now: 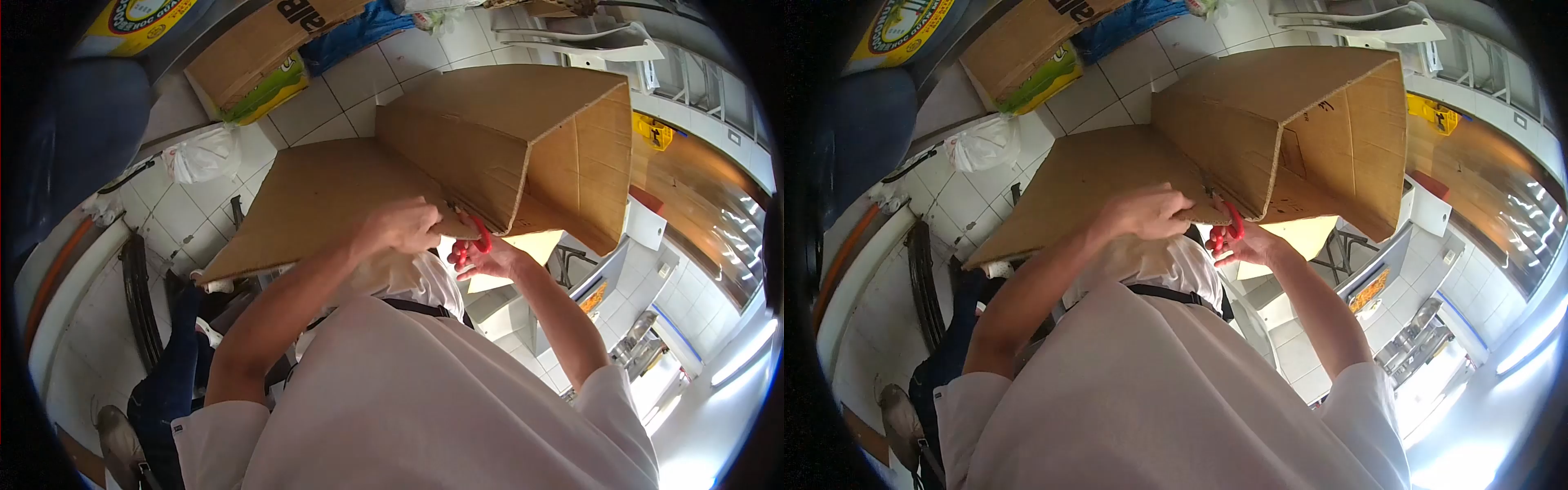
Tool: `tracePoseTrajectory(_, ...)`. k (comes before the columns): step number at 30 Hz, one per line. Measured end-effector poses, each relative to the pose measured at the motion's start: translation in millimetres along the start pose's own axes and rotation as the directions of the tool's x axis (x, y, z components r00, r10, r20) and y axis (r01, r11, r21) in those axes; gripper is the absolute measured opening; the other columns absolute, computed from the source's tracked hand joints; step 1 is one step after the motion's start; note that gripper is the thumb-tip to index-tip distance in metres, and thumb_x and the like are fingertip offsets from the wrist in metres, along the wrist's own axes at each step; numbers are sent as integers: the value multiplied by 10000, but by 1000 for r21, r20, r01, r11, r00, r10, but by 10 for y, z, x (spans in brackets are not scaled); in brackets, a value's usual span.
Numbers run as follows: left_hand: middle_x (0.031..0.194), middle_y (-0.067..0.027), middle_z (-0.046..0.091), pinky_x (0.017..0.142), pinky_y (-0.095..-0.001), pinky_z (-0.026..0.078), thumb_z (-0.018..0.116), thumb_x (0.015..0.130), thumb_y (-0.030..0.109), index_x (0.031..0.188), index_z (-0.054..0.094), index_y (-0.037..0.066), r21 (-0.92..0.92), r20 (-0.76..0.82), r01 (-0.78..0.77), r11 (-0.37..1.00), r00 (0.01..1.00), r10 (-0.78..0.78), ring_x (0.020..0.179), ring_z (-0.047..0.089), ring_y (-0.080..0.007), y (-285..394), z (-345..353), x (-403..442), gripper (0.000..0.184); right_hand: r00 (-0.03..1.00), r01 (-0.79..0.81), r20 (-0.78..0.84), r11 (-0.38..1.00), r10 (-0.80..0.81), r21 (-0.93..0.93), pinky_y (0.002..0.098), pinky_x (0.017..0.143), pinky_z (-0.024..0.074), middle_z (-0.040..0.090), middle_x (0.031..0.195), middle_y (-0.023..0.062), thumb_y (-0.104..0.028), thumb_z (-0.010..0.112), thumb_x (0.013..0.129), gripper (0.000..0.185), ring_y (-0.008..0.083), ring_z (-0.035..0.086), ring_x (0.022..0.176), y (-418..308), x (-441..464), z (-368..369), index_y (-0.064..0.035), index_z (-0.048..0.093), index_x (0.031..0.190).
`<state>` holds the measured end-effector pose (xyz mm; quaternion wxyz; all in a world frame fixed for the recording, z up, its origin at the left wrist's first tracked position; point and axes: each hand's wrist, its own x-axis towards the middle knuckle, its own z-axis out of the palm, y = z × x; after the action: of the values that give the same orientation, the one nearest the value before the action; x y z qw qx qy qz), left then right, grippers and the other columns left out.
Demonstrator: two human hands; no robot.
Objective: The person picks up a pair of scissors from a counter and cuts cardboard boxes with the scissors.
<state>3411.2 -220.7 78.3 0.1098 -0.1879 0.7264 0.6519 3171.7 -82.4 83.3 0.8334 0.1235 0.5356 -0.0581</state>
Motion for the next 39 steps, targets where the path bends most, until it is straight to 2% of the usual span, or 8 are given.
tracePoseTrajectory(5, 854, -225, 679, 699, -453, 489, 592, 827, 278, 974, 657, -10, -41, 88, 2, 999, 996, 2, 796, 668, -336, -254, -384, 216, 330, 951, 76, 286, 986, -117, 151, 483, 901, 493, 646, 1033, 75, -521, 578, 937, 489, 211, 627, 897, 201, 112, -123, -55, 610, 1086)
tracePoseTrajectory(11, 802, -194, 680, 738, -405, 510, 636, 860, 404, 949, 671, -21, 10, 9, 148, 989, 989, -148, 810, 670, -320, -835, -707, 315, 436, 998, 60, 13, 998, -60, -1, 442, 921, 469, 633, 1096, 65, -356, 725, 871, 353, 202, 620, 952, 696, 254, -207, -79, 637, 1072)
tracePoseTrajectory(14, 1028, -171, 668, 873, -409, 483, 670, 840, 421, 1172, 626, 7, 226, -185, 362, 904, 927, -325, 991, 639, -296, -1110, -588, 494, 532, 986, 121, -120, 991, -114, 54, 464, 876, 498, 612, 1007, 46, -334, 699, 900, 314, 193, 605, 892, 662, 250, -84, -75, 624, 1061)
tracePoseTrajectory(15, 1191, -164, 589, 942, -451, 434, 692, 819, 435, 1307, 509, 21, 453, -448, 362, 815, 882, -143, 1109, 573, -299, -1369, -356, 616, 666, 967, 145, -224, 985, -122, 91, 469, 855, 512, 600, 965, 39, -340, 690, 908, 309, 190, 598, 860, 603, 258, -34, -72, 623, 1047)
tracePoseTrajectory(16, 1353, -156, 510, 1011, -493, 386, 715, 798, 449, 1442, 392, 34, 633, -619, 412, 655, 778, 109, 1227, 508, -302, -1316, -320, 602, 831, 955, 253, -171, 966, -241, 48, 474, 814, 532, 560, 895, 33, -407, 619, 947, 350, 178, 578, 785, 591, 314, -36, -68, 613, 1037)
tracePoseTrajectory(25, 1590, -209, 124, 1154, -654, 74, 848, 495, 629, 1506, 194, -27, 488, -494, 328, 809, 868, -54, 1483, 76, -374, -1077, 181, 487, 1371, 954, 197, -240, 979, -180, 48, 335, 697, 486, 550, 739, 29, -731, 505, 858, 613, 161, 535, 635, 127, 487, -219, -126, 533, 760)
tracePoseTrajectory(33, 1537, -273, 235, 1076, -725, 190, 656, 826, 298, 1467, 293, -32, 472, -550, 521, 711, 805, -224, 1422, 208, -477, -1203, 738, 544, 807, 963, 84, -242, 987, -115, -134, 377, 672, 523, 564, 671, 22, -681, 601, 841, 568, 157, 557, 595, -179, 427, -95, -115, 554, 812)
tracePoseTrajectory(39, 1540, -272, 231, 1074, -729, 187, 594, 852, 222, 1465, 302, -31, 452, -556, 506, 735, 804, -212, 1416, 212, -494, -1211, 744, 495, 725, 952, 109, -268, 983, -146, -148, 372, 612, 532, 544, 607, -2, -574, 665, 857, 470, 142, 530, 507, -168, 445, 4, -119, 569, 791)
